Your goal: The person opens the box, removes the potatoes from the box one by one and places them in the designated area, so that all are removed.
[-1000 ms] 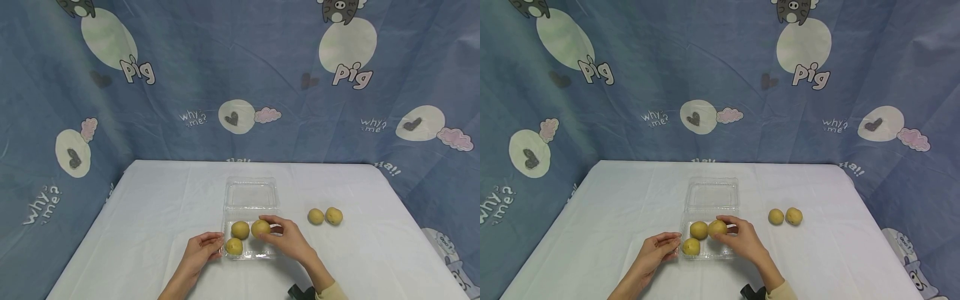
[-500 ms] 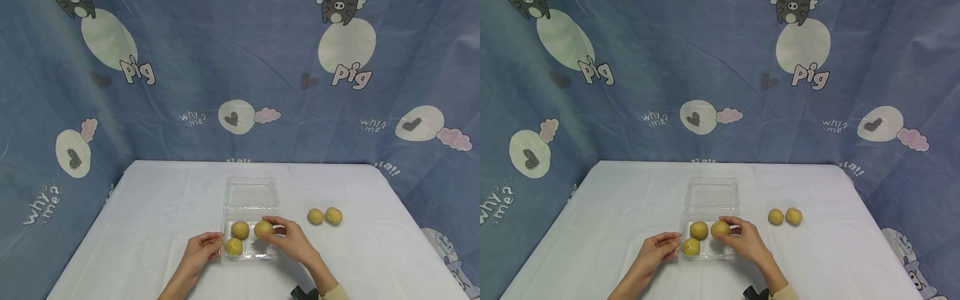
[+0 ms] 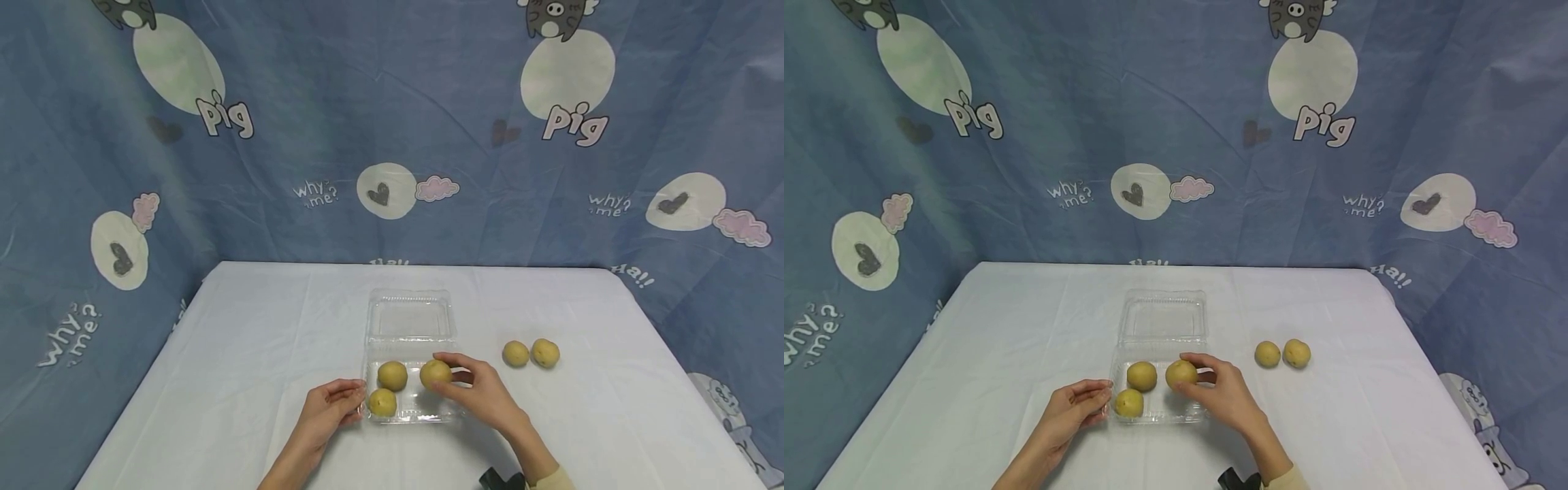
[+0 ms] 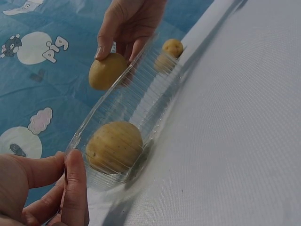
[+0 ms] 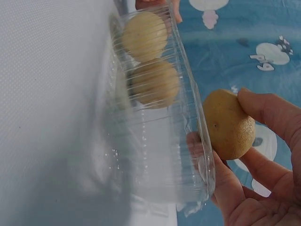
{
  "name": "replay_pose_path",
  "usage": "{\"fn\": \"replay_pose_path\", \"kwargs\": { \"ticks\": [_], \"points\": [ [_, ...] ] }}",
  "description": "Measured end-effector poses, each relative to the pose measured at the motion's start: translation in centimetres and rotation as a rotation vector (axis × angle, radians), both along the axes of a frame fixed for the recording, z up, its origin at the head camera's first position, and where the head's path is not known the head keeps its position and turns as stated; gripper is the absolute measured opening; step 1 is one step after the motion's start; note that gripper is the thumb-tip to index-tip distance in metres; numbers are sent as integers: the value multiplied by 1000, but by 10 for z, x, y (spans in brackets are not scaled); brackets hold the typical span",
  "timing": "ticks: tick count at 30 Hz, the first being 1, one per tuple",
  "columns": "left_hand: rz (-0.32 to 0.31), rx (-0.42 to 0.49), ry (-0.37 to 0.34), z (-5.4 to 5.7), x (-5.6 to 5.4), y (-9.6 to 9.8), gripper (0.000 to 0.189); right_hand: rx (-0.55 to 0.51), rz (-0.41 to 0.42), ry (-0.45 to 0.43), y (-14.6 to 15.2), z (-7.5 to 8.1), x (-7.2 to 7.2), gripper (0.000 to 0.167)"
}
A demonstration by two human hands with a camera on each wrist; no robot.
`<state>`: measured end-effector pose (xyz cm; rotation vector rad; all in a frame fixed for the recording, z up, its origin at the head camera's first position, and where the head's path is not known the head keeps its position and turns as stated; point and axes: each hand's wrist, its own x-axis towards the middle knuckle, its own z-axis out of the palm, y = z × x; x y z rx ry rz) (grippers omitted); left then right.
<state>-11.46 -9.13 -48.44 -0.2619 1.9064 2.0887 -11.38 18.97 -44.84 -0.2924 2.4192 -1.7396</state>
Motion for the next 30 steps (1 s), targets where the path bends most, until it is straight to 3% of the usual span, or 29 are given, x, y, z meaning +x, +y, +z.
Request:
{"fn": "replay_pose_path", "kwargs": {
  "ticks": [30],
  "points": [
    [17,-12,0,2,1,2,34,-22,-43,-16,18,8,10,50]
  ]
}}
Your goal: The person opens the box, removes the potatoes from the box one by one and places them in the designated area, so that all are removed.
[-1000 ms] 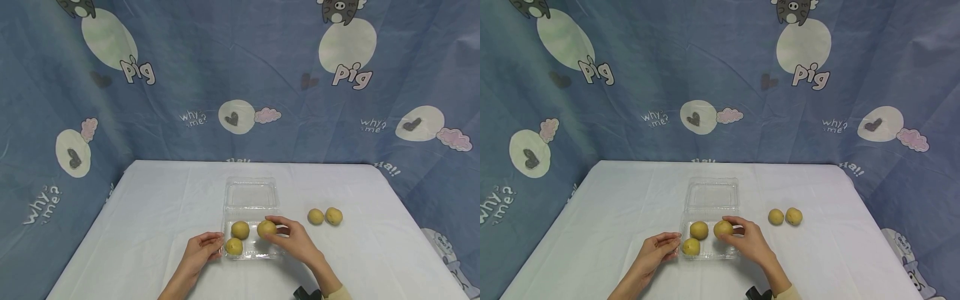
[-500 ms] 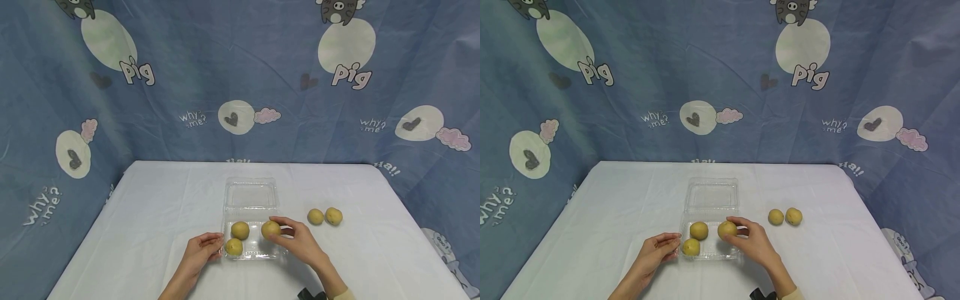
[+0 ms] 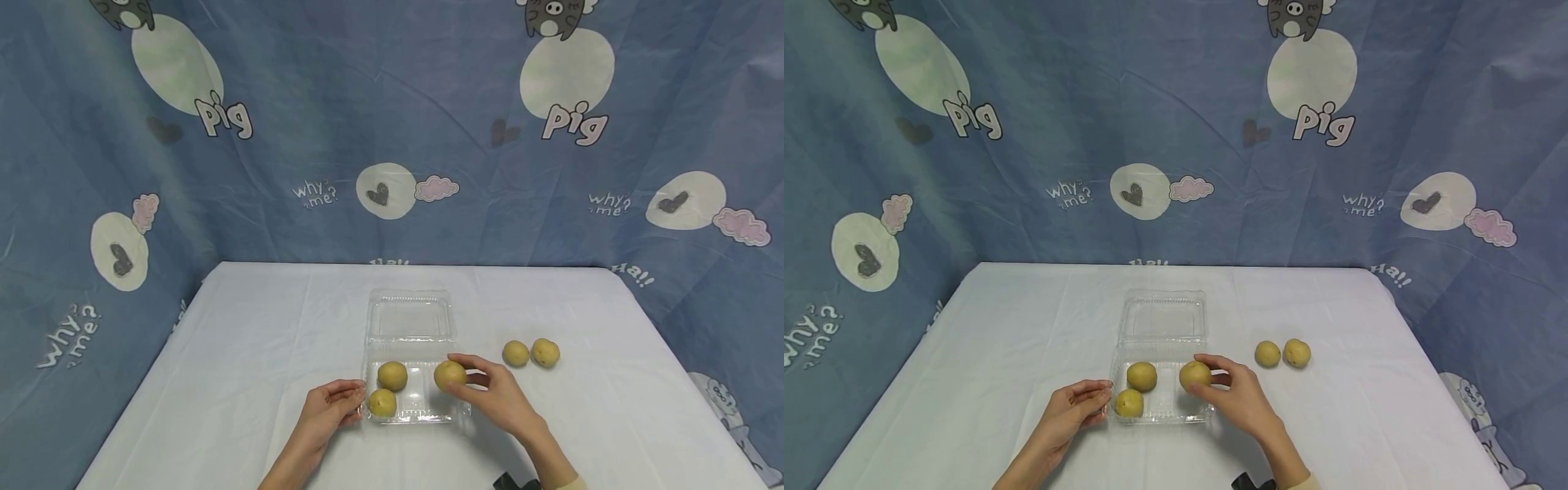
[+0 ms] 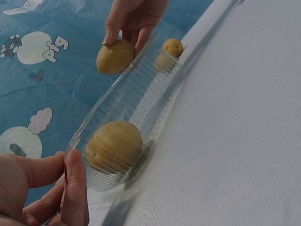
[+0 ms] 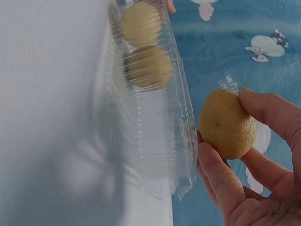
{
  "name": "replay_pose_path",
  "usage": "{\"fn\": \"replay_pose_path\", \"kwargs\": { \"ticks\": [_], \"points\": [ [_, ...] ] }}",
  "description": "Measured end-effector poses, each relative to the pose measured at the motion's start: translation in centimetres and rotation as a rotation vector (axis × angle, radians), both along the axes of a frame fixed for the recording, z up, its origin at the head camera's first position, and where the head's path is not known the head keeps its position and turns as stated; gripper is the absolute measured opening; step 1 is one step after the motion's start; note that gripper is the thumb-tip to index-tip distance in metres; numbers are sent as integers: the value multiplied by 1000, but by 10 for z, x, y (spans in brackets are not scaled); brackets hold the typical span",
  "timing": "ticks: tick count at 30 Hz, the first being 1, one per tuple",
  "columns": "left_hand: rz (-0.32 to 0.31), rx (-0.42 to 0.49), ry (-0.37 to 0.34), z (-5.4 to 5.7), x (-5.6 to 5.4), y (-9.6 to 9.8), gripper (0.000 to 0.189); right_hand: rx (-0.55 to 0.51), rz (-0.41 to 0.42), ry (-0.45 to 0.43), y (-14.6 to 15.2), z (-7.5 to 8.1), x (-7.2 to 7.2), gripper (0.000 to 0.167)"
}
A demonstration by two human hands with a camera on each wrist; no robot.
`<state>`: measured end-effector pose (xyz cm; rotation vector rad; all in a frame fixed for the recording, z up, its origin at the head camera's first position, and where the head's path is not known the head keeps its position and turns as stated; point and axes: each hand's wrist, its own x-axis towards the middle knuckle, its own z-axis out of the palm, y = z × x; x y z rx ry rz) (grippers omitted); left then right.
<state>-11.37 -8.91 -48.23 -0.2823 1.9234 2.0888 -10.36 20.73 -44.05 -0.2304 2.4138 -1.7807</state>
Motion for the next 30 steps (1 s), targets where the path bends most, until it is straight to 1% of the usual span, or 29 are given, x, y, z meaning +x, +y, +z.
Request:
{"fn": "replay_pose_path", "kwargs": {
  "ticks": [11,21,30],
  "points": [
    [7,2,-3,1,0,1,33,1,-32,-4,7,4,4,49],
    [-11,-1,-2,0,-1,-1,34,22,-70,-25,14,1,6,49],
    [1,4,-7,1,0,0,33,0,-59,-20,18,1,9,51]
  ]
}}
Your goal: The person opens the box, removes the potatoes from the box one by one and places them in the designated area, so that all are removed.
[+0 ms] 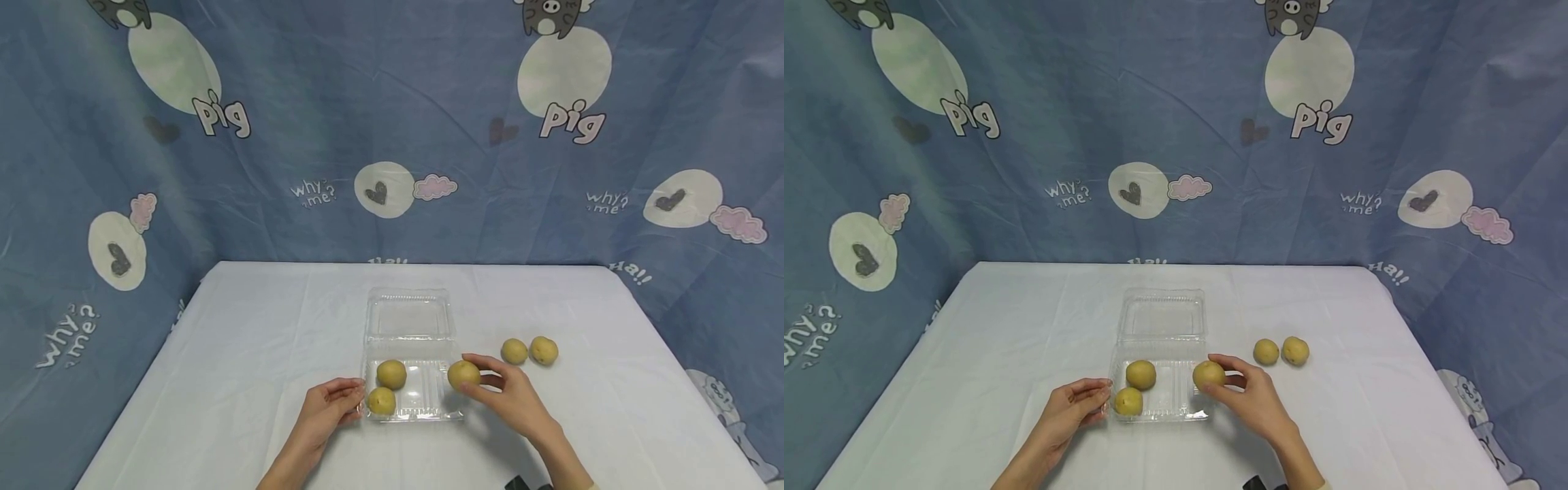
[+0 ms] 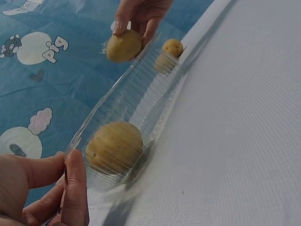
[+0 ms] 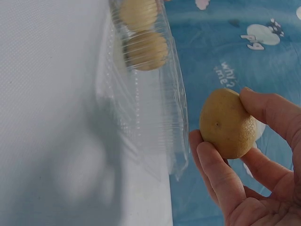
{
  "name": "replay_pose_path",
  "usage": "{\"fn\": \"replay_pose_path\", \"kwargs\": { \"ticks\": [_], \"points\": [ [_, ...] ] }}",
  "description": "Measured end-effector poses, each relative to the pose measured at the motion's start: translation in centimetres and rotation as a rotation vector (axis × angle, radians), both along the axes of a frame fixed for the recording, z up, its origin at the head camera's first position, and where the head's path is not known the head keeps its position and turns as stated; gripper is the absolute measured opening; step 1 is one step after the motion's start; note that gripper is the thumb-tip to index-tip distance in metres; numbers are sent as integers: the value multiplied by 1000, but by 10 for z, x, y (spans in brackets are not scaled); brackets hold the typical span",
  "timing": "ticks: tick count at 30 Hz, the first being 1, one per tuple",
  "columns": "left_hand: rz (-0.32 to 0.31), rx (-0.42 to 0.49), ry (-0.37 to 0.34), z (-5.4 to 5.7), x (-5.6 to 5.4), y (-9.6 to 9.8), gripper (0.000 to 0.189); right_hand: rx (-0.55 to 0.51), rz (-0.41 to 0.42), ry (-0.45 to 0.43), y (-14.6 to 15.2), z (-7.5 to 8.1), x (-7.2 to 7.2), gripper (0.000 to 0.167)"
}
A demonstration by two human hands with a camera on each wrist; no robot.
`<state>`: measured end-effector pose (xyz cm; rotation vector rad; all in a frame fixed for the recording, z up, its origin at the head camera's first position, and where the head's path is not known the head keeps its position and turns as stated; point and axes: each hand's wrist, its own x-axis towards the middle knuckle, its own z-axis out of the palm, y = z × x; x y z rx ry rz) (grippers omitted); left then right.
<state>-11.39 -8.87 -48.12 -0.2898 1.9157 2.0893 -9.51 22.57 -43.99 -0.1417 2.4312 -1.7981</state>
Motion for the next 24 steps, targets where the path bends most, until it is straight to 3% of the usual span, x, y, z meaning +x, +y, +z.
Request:
{"fn": "replay_pose_path", "kwargs": {
  "ticks": [24],
  "points": [
    [-10,-4,5,-1,-1,-2,34,10,-64,-26,10,-6,5,53]
  ]
}}
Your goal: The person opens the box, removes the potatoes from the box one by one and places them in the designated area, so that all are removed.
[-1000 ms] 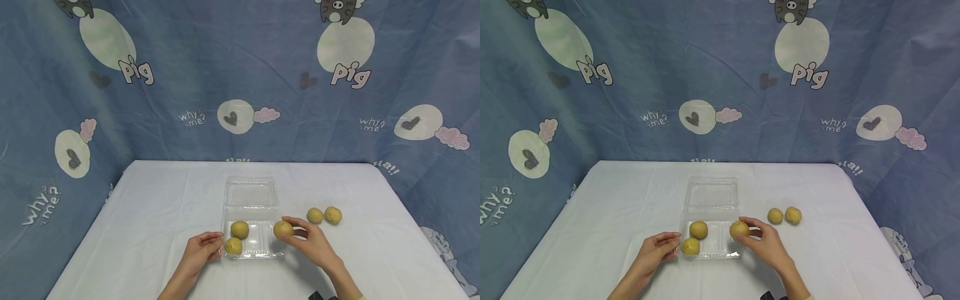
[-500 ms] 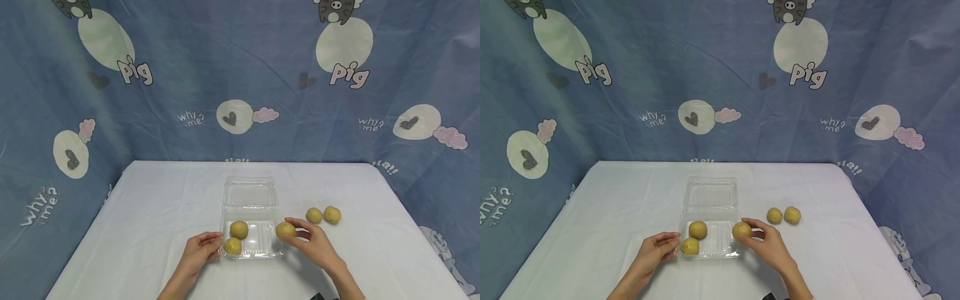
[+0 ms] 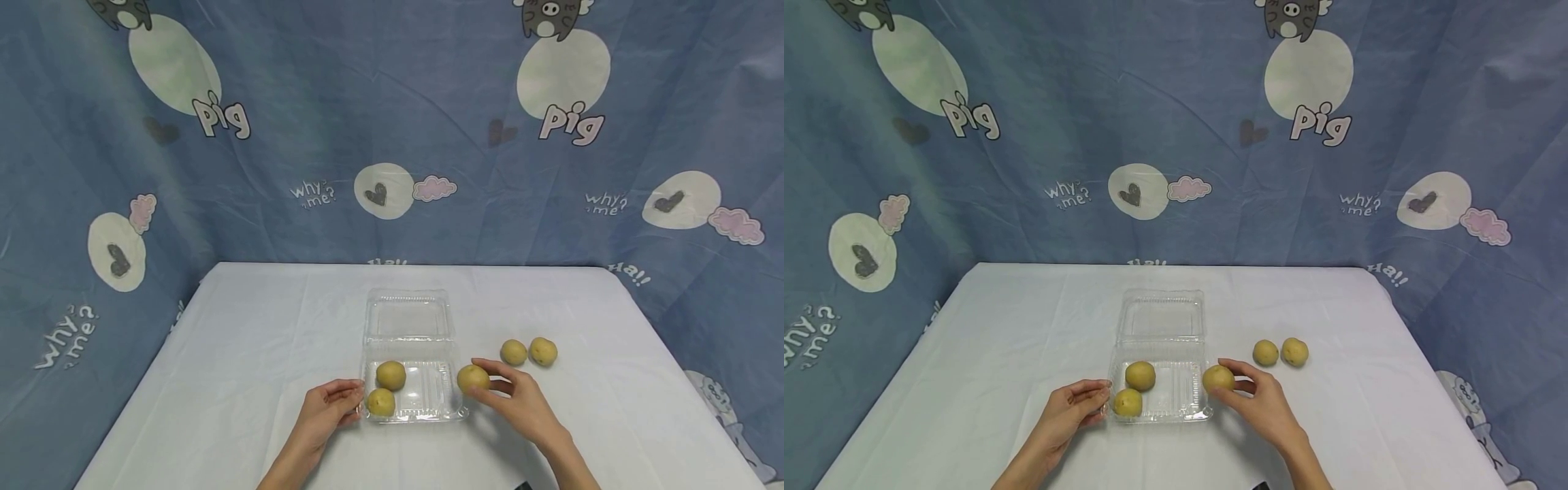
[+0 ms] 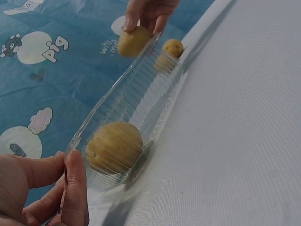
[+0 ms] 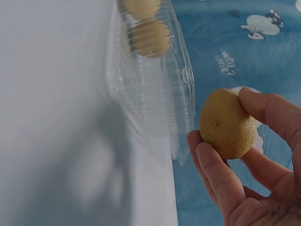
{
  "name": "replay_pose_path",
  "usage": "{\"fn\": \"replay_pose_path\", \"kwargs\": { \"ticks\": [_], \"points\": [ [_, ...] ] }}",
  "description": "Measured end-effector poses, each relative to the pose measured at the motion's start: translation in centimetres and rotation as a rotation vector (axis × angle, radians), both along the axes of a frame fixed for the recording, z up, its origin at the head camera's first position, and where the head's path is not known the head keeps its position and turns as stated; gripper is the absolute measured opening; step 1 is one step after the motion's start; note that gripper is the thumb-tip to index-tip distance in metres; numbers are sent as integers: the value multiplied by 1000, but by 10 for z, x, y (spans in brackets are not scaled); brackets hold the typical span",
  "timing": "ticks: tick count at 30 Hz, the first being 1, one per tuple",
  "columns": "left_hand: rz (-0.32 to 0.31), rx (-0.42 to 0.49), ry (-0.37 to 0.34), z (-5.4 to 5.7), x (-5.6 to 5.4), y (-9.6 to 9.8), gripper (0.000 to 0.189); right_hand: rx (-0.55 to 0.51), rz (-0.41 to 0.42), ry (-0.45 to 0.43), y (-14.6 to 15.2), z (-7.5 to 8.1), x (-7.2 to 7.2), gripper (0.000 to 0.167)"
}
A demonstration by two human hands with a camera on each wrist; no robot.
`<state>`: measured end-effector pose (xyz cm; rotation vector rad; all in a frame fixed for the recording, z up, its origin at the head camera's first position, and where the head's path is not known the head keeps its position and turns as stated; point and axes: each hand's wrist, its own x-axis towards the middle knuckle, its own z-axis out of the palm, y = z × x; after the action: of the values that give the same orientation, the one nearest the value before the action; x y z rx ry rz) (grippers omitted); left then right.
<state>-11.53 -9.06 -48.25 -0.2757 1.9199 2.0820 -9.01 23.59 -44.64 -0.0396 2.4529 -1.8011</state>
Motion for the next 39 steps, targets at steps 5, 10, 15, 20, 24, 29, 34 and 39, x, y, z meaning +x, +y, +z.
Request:
{"fn": "replay_pose_path", "kwargs": {
  "ticks": [5,10,15,20,24,29,34,39],
  "points": [
    [0,-5,-1,1,0,0,34,1,-12,-5,3,-1,1,53],
    [0,-9,-6,0,0,1,34,4,-28,-21,5,-2,2,53],
    [-5,-9,-12,0,0,1,35,13,-49,-38,8,-3,3,53],
    [3,-7,-9,1,2,1,35,19,-66,-39,11,-6,5,52],
    [6,-3,-4,1,3,2,34,20,-68,-35,13,-9,6,51],
    [-1,-4,-9,0,2,1,34,11,-72,-42,14,-10,6,51],
    [-2,-6,-9,0,1,1,34,26,-93,-53,17,-10,7,52],
    [-2,-5,-13,0,1,0,34,36,-101,-54,22,-11,7,52]
  ]
}}
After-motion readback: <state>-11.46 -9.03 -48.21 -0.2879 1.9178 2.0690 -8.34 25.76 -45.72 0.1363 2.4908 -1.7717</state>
